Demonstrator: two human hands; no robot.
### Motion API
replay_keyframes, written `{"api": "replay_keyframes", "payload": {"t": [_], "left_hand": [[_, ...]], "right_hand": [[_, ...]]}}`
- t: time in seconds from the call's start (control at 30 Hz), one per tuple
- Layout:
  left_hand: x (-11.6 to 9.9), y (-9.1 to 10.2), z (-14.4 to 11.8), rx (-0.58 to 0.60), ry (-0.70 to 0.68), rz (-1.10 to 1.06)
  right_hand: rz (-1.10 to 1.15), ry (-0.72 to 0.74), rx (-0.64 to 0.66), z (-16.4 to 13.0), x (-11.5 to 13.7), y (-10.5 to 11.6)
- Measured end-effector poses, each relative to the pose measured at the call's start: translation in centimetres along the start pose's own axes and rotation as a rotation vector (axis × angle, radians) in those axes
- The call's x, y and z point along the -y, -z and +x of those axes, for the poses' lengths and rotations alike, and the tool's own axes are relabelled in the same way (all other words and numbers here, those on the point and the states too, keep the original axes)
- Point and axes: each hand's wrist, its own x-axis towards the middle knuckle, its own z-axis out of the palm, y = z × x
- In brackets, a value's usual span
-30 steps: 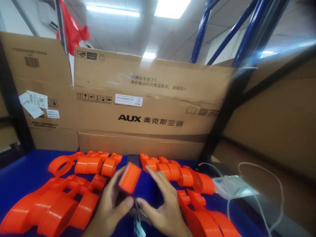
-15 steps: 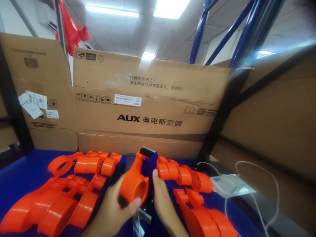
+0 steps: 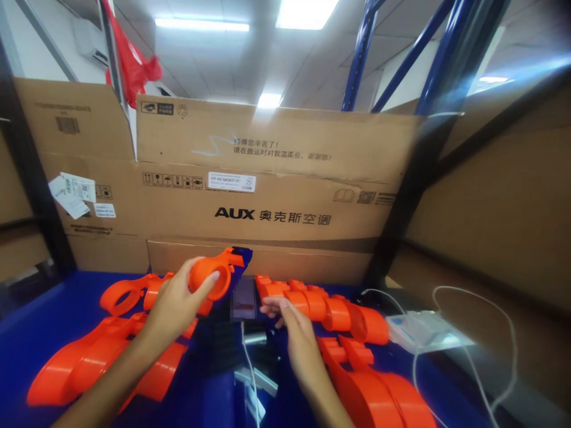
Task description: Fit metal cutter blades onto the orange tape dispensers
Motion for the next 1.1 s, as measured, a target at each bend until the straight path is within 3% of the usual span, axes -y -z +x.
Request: {"api": "replay_keyframes", "payload": {"t": [0.1,0.3,0.43,0.73,0.97,1.1], "left_hand": [[0.3,-0.8,2.3,0.129,-0.021,0.369],[1.3,-3.6,3.3,0.242,-0.067,0.53],[1.7,-4.7,3.1,0.277,-0.073,0.627],[3.8,-4.9,4.0,0.318,-0.073,0.68],[4.6,-5.2,3.9,0.373,-0.164,0.671],[4.6,-4.0,4.0,0.423,-0.248,0.656]], "right_hand": [[-0.005,0.01,-0.006,0.1,0.2,0.2],[-0.014,0.027,-0.04,0.3,0.4,0.4],[-0.002,0.019,0.009,0.1,0.6,0.3],[0.018,0.031,0.023,0.0,0.6,0.3],[0.017,-0.004,0.025,0.0,0.5,0.4],[0.021,-0.006,0.03,0.1,0.2,0.4]]}}
